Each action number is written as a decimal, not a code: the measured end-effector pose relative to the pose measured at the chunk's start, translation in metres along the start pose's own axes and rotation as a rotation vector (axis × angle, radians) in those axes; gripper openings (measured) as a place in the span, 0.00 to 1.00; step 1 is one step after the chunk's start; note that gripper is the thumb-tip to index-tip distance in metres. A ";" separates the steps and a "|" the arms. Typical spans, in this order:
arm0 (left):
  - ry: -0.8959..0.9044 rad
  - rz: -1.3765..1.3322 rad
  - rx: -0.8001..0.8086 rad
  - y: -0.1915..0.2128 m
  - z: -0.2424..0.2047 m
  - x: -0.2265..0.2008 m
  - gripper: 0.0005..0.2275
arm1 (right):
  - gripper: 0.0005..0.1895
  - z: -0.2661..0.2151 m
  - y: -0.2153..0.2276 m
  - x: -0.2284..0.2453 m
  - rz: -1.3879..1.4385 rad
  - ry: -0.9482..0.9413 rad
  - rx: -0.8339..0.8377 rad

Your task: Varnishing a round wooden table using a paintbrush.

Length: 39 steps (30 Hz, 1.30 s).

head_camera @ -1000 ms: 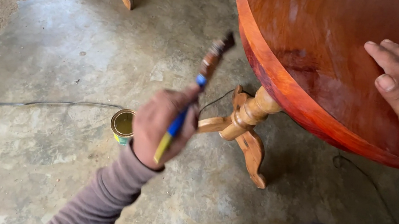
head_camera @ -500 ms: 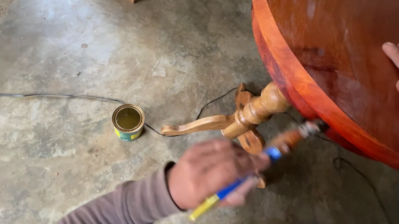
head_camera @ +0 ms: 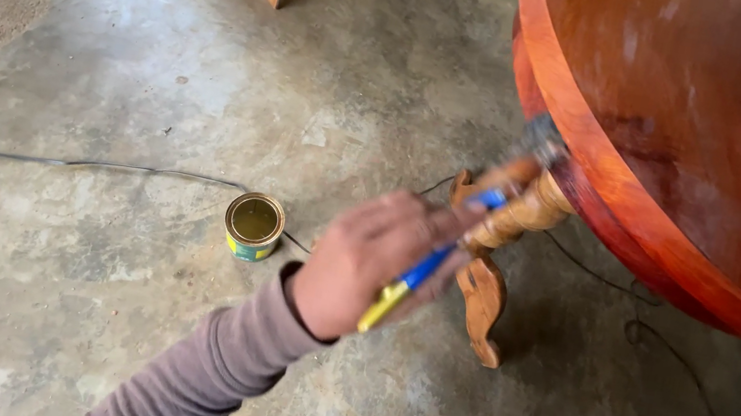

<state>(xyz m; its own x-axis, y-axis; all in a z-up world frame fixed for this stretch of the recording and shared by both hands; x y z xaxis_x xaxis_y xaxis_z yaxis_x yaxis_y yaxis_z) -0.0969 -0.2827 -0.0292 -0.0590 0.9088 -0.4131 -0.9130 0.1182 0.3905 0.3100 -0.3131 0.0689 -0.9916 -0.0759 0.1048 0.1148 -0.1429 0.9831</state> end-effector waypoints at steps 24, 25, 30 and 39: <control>0.234 -0.685 -0.057 0.008 0.041 0.165 0.17 | 0.36 0.029 -0.018 -0.133 -0.031 0.205 0.166; 0.191 -0.679 -0.023 0.003 0.041 0.161 0.17 | 0.34 0.032 -0.022 -0.166 -0.036 0.173 0.178; 0.034 -0.616 0.076 0.013 0.024 0.111 0.16 | 0.26 0.051 -0.050 -0.288 0.345 -0.095 0.209; -0.140 -0.910 0.336 0.008 0.014 0.095 0.14 | 0.23 0.041 -0.053 -0.281 0.434 -0.259 0.089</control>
<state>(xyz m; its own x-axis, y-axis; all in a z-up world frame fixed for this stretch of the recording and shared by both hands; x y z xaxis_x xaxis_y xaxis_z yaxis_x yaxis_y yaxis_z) -0.1044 -0.1898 -0.0542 0.6791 0.4504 -0.5796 -0.4218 0.8857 0.1940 0.5806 -0.2441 -0.0064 -0.8374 0.1390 0.5286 0.5245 -0.0673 0.8487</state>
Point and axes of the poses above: each hand's wrist, its own z-axis towards the middle knuckle, its own y-axis out of the back of the hand, x = y × z, the point moved 6 cm from there along z, towards the middle knuckle, and after that the axes turned 12 degrees about x, right-handed, at the moved point
